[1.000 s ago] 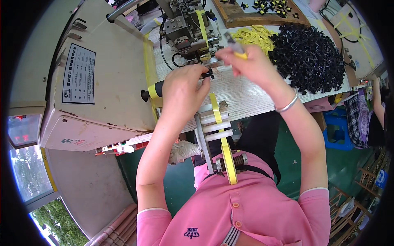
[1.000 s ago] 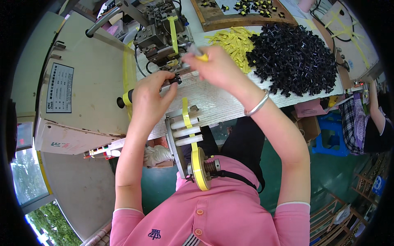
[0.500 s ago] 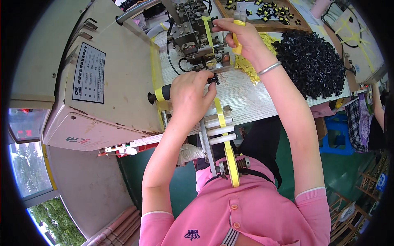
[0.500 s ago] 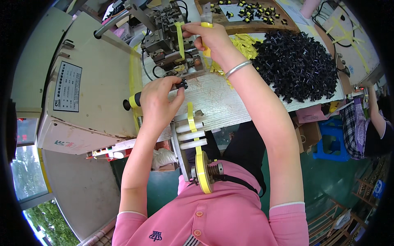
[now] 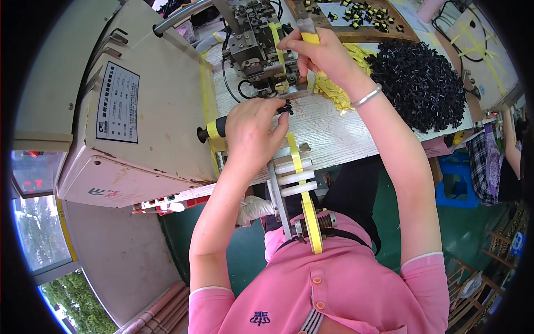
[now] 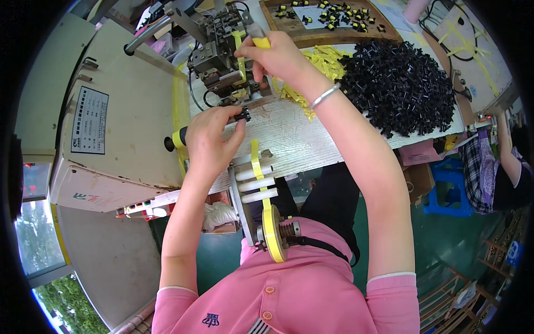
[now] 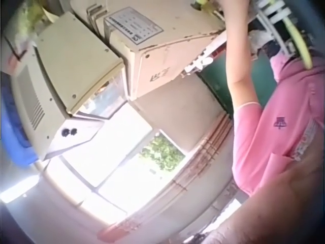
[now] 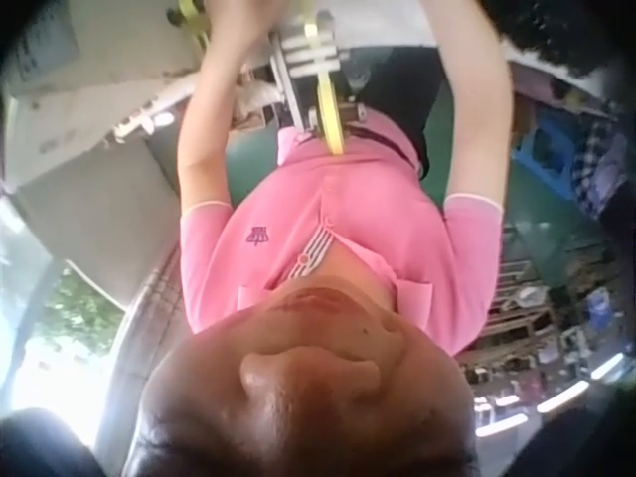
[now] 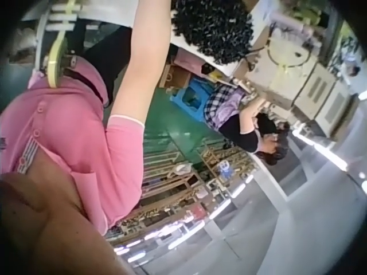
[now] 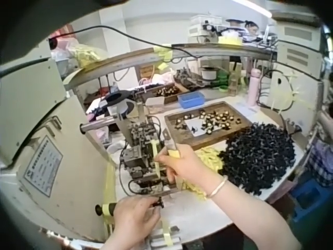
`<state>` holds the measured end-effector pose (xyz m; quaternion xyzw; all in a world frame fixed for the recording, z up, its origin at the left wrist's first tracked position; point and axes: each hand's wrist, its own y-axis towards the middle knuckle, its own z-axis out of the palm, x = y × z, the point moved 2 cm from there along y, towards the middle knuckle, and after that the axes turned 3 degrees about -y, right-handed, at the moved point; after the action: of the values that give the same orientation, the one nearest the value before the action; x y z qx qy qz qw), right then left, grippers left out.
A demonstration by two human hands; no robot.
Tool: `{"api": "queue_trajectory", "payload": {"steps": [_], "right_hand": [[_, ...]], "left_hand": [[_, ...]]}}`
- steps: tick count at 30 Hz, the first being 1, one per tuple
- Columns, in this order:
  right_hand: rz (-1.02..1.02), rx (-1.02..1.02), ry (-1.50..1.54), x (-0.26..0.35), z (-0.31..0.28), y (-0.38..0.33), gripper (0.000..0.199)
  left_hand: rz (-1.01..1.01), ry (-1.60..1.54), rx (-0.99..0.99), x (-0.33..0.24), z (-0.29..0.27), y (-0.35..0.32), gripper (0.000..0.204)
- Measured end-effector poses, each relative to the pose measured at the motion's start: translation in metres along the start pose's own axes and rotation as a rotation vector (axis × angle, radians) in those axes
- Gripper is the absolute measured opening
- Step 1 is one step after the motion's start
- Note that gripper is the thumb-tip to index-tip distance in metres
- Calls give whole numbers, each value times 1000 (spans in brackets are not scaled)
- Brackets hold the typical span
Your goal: The person assembles small electronic components at a factory workstation by hand, using handheld nippers and tweezers to manipulate yellow plastic connectors, black electronic housings, an adhesive tape strip, and a machine component.
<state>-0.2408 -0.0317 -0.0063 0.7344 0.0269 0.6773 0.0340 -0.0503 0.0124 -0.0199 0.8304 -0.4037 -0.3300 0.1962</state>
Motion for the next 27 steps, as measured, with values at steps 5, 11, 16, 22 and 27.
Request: {"api": "queue_trajectory", "payload": {"steps": [5,11,16,22,27], "right_hand": [[-54,-71,-247,-1,4,-53,12],[-309,-139,-227,-13,30,-82,8],[-225,-114,-355,-13,30,-74,8],[174,3,-318,-13,14,-83,10],[311,-19,-27,-46,30,-87,13]], "left_hand": [[-44,-120,-34,6,0,1,16],[-123,-143,-1,3,1,2,16],[-127,-128,2,5,0,0,17],[-125,-73,46,3,-3,2,17],[-141,-86,79,2,-2,3,19]]}}
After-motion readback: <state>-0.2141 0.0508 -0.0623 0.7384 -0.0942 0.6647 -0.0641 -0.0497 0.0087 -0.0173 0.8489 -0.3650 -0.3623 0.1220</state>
